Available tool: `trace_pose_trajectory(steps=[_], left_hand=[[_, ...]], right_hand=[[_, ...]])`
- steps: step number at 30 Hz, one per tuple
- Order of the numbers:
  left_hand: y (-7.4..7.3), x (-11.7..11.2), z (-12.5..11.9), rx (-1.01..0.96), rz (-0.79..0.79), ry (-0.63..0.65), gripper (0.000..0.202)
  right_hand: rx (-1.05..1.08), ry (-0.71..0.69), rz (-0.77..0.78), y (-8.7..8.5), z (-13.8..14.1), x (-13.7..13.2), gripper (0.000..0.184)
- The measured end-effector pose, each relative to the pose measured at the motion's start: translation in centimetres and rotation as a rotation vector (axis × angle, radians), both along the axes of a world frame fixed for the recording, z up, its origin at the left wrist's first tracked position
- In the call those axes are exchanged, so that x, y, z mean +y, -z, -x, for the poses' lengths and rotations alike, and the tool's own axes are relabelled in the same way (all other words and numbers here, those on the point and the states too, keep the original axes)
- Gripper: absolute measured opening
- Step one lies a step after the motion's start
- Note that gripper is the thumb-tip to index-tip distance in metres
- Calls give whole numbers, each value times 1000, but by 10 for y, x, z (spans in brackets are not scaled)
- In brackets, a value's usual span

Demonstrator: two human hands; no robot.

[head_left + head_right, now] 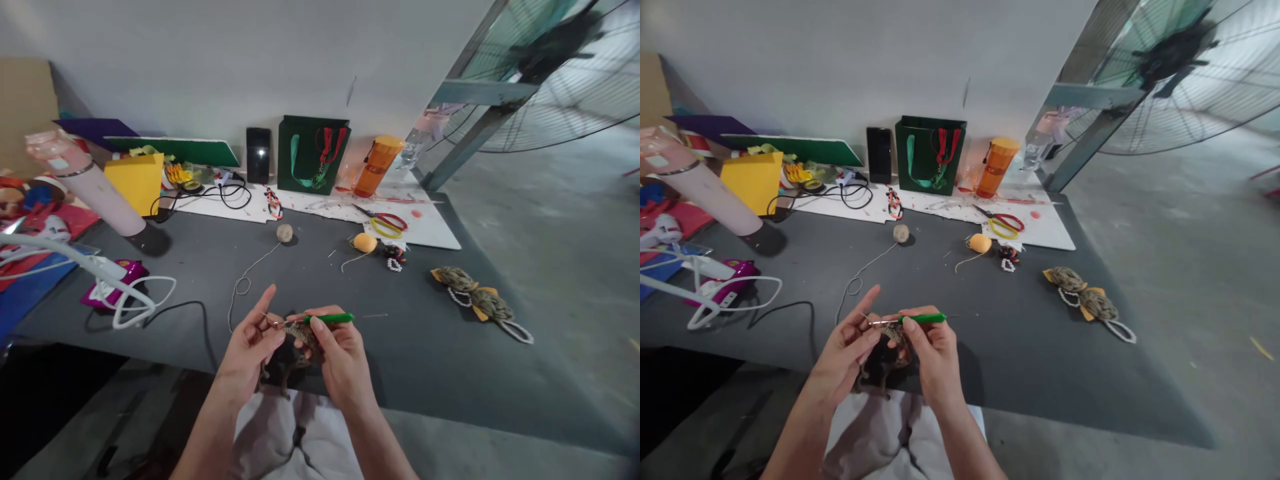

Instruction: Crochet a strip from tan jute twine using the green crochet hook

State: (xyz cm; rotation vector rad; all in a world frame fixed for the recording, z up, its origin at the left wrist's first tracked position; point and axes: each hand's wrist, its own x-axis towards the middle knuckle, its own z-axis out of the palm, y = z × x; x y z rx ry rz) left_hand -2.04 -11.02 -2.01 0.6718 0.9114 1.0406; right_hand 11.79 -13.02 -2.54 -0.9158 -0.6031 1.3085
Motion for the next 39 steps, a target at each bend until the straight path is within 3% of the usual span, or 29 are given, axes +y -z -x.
trace_pose_trajectory(steps=[5,21,39], left_hand=[[-1,-1,0,-2,5,22,80],[0,-11,-2,0,-72,-22,75],[-8,-12,-1,47,-40,-62,69]], right_hand=[[-64,34,39,3,-1,1,26],[178,-21,51,-8,-2,-1,31],[94,42,26,-5,-3,-5,25]])
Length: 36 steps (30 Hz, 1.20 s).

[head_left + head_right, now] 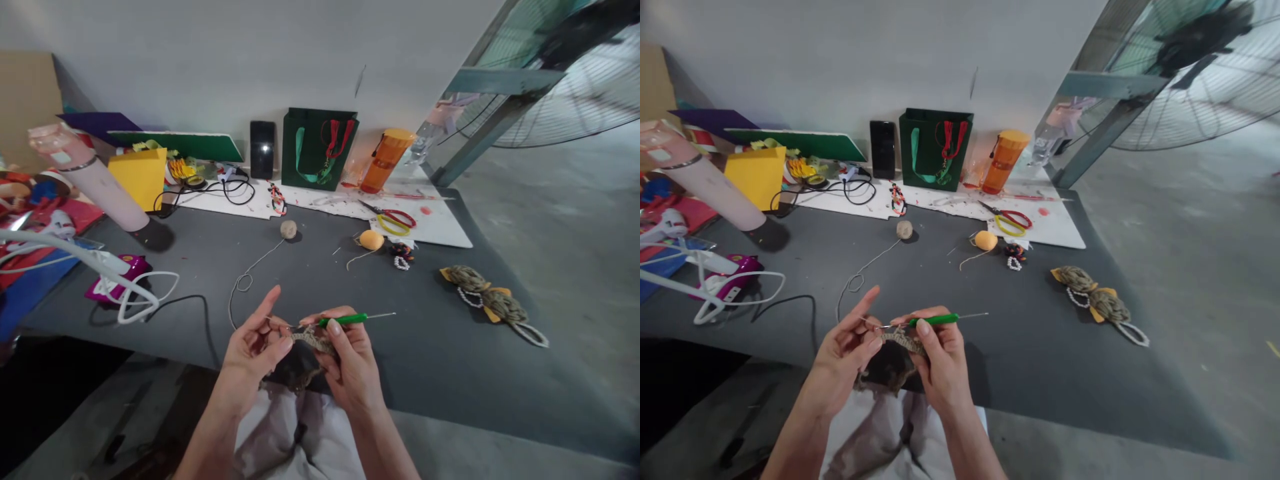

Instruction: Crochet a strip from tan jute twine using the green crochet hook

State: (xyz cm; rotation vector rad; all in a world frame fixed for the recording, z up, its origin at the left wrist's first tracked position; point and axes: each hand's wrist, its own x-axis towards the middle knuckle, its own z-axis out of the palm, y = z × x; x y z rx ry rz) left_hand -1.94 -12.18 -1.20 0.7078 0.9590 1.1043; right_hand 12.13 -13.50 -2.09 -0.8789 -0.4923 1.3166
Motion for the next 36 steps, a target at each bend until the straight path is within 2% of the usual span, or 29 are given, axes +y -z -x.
trace_pose_trajectory(steps=[16,26,36], left_hand=[[6,1,3,-36,-31,22,65],[7,-2,2,-43,-35,14,62],[8,-2,0,-38,-37,26,62]], right_hand=[[-47,-60,4,-1,-5,0,31],[58,-43,-28,1,-4,-2,20],[136,-84,-56,11,-4,3,23]])
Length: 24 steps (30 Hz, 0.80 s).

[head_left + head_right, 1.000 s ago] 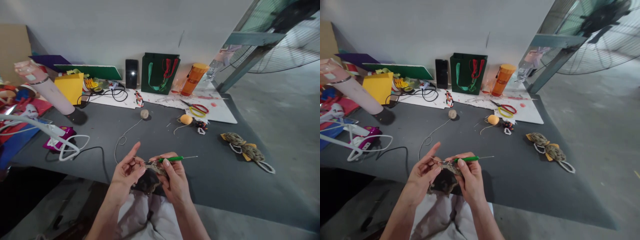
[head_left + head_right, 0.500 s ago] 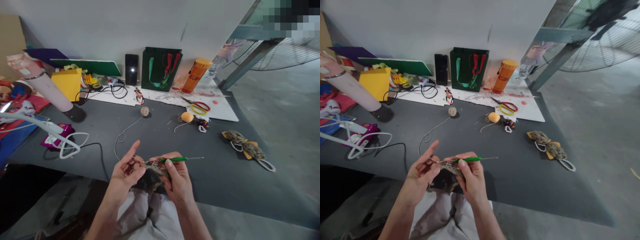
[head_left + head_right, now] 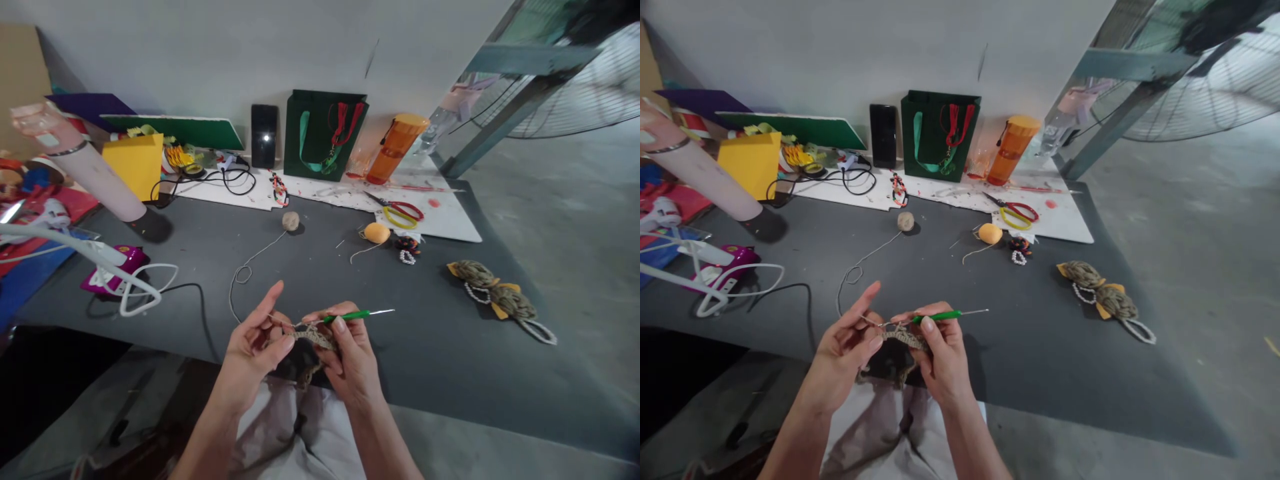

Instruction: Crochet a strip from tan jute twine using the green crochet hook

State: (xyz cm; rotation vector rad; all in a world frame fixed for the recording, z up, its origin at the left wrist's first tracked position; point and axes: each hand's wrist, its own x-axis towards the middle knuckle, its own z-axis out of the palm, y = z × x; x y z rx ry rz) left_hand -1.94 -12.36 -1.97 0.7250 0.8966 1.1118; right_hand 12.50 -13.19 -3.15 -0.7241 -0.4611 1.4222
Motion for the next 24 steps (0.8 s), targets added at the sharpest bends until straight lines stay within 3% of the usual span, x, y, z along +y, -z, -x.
trace_pose_trajectory(steps=[14,24], left_hand=[[-1,-2,-9,24,17,9,101],[1,-3,-10,-7,-2,-9,93]], right_hand=[[-4,-14,23,4,-1,-1,28],[-9,-2,32,1,0,-1,29]])
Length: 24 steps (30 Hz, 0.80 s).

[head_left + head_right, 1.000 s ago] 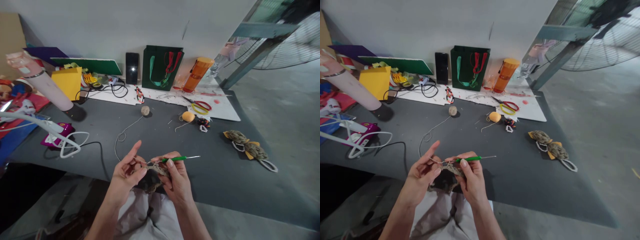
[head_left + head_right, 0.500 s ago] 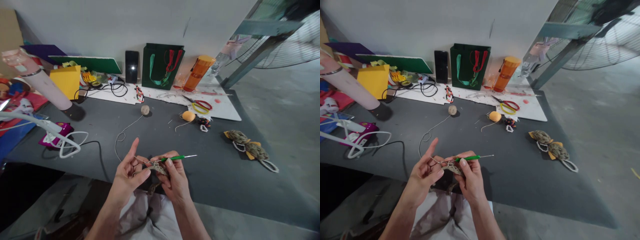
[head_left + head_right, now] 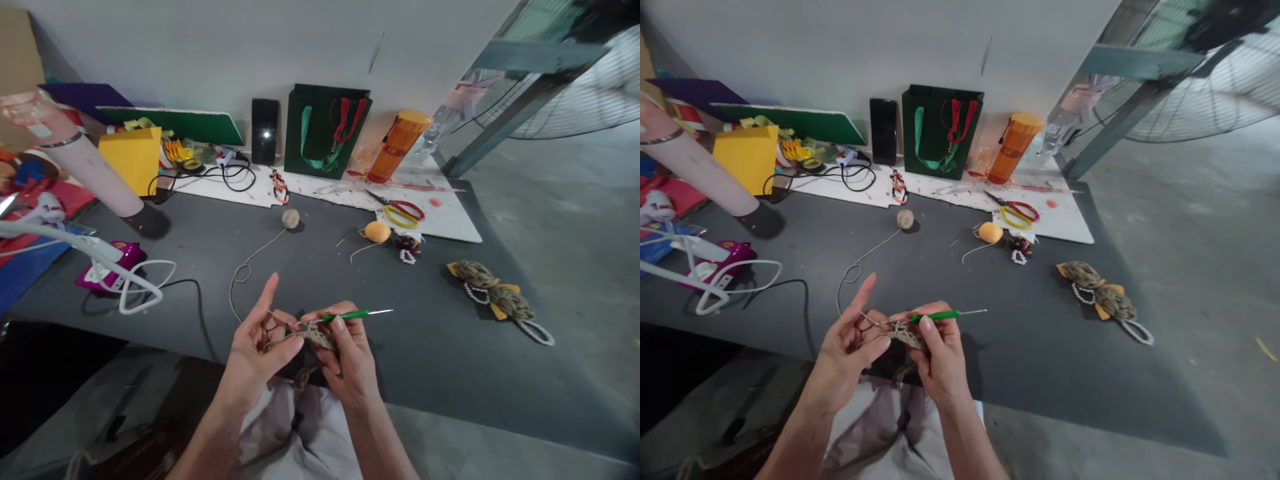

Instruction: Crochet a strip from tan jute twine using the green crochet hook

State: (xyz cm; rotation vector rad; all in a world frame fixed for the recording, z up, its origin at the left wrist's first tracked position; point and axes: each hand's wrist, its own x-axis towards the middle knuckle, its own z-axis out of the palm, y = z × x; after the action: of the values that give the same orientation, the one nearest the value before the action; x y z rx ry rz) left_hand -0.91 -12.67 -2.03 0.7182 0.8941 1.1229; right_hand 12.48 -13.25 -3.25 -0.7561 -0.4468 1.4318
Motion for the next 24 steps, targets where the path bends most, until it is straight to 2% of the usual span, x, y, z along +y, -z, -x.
trace_pose_trajectory(steps=[24], left_hand=[[-3,-1,5,21,-31,20,87]], right_hand=[[-35,41,55,-1,2,-2,32]])
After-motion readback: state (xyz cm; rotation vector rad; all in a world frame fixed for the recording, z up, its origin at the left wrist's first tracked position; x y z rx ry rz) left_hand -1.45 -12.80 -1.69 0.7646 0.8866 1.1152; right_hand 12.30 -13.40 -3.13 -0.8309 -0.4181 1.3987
